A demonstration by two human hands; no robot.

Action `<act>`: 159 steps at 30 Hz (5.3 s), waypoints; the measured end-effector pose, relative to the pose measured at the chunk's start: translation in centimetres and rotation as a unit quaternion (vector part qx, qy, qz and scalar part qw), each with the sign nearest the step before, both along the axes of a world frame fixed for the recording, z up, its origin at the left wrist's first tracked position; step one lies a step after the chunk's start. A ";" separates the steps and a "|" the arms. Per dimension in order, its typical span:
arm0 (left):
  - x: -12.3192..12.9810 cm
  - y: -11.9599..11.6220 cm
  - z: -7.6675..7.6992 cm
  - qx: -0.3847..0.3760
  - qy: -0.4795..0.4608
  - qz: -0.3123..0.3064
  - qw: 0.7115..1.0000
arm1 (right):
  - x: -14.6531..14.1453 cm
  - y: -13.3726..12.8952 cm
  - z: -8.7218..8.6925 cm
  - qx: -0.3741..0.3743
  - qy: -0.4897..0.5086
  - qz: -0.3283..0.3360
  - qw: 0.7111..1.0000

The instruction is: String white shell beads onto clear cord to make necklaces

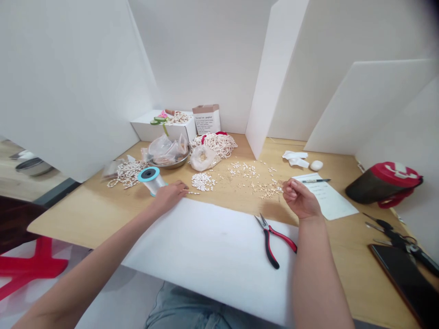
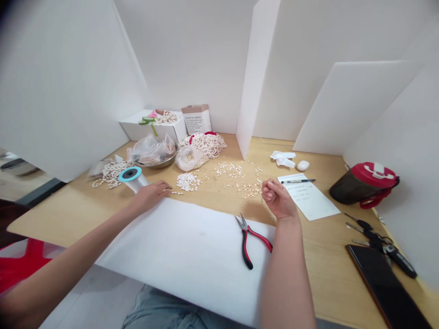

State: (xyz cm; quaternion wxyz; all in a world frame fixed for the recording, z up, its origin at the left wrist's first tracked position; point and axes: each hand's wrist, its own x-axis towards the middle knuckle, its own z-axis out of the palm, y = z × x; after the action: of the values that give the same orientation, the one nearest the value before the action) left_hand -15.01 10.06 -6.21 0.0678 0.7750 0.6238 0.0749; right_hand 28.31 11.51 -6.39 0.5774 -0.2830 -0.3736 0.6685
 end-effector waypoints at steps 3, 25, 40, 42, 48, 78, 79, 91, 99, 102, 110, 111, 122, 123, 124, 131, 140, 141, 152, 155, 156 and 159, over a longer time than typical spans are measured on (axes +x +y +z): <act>1.0 0.4 -0.6 -0.014 -0.042 -0.015 0.999 | -0.1 -0.1 0.1 0.002 -0.008 -0.004 1.000; 16.6 0.0 4.2 -0.171 -0.607 -0.040 0.775 | -8.7 -1.6 3.8 0.044 -0.285 0.097 0.953; 12.5 2.8 4.1 -0.076 -0.461 0.000 0.884 | -11.1 -0.8 1.9 0.021 -0.219 0.031 0.975; 11.1 3.8 3.1 -0.015 -0.369 0.021 0.929 | -10.9 -0.7 1.7 0.018 -0.216 0.028 0.976; 8.0 5.1 -0.4 0.038 -0.232 0.011 0.972 | -10.0 -0.6 1.9 0.014 -0.208 0.038 0.977; 11.9 0.9 -1.0 -0.169 -0.609 0.075 0.771 | -14.2 -2.7 1.8 0.057 -0.374 -0.085 0.922; 11.9 0.7 -1.2 -0.186 -0.617 0.084 0.760 | -14.2 -2.7 1.9 0.063 -0.385 -0.088 0.917; 12.1 0.3 -1.2 -0.201 -0.686 0.121 0.689 | -14.4 -3.5 3.0 0.130 -0.479 -0.113 0.861; 12.1 0.3 -1.1 -0.192 -0.689 0.126 0.688 | -14.4 -3.5 3.1 0.137 -0.490 -0.116 0.853; 12.2 0.2 -1.1 -0.184 -0.687 0.123 0.692 | -14.4 -3.5 3.0 0.136 -0.492 -0.113 0.852; 12.3 0.1 -1.3 -0.183 -0.695 0.118 0.686 | -14.5 -3.6 2.9 0.127 -0.496 -0.112 0.852; 12.3 0.1 -1.4 -0.183 -0.697 0.117 0.684 | -14.5 -3.7 2.9 0.126 -0.495 -0.112 0.852; 12.4 -0.3 -1.0 -0.155 -0.660 0.109 0.727 | -14.6 -3.6 2.9 0.084 -0.485 -0.093 0.865; 12.4 -0.4 -0.8 -0.158 -0.657 0.112 0.729 | -14.6 -3.6 2.8 0.075 -0.474 -0.088 0.873; 12.4 -0.4 -0.7 -0.164 -0.657 0.113 0.727 | -14.6 -3.6 2.8 0.064 -0.462 -0.081 0.881; 12.2 -0.6 0.2 -0.118 -0.639 0.062 0.758 | -14.2 -2.8 2.3 -0.074 -0.329 0.042 0.940; 11.6 -1.3 0.1 0.033 -0.464 -0.030 0.885 | -13.6 -2.1 1.4 -0.125 -0.238 0.111 0.957; 11.5 -1.3 0.0 0.032 -0.455 -0.042 0.889 | -13.5 -2.1 1.4 -0.127 -0.238 0.112 0.956; 11.0 -1.1 -0.2 0.028 -0.418 -0.073 0.905 | -13.6 -1.9 1.3 -0.129 -0.234 0.148 0.952; 11.1 -0.9 0.0 0.053 -0.397 -0.070 0.913 | -13.4 -2.0 1.3 -0.123 -0.276 0.167 0.939; 11.1 -0.8 0.0 0.053 -0.397 -0.061 0.914 | -13.3 -2.0 1.3 -0.117 -0.294 0.172 0.933; 11.0 -0.8 0.2 0.028 -0.423 -0.033 0.905 | -13.4 -2.1 1.5 -0.074 -0.337 0.147 0.927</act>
State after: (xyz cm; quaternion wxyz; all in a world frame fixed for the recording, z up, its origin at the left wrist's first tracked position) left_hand -4.01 9.31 -6.06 0.3057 0.6922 0.5083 0.4112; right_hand 14.87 9.39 -4.93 0.2900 -0.4757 -0.5333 0.6366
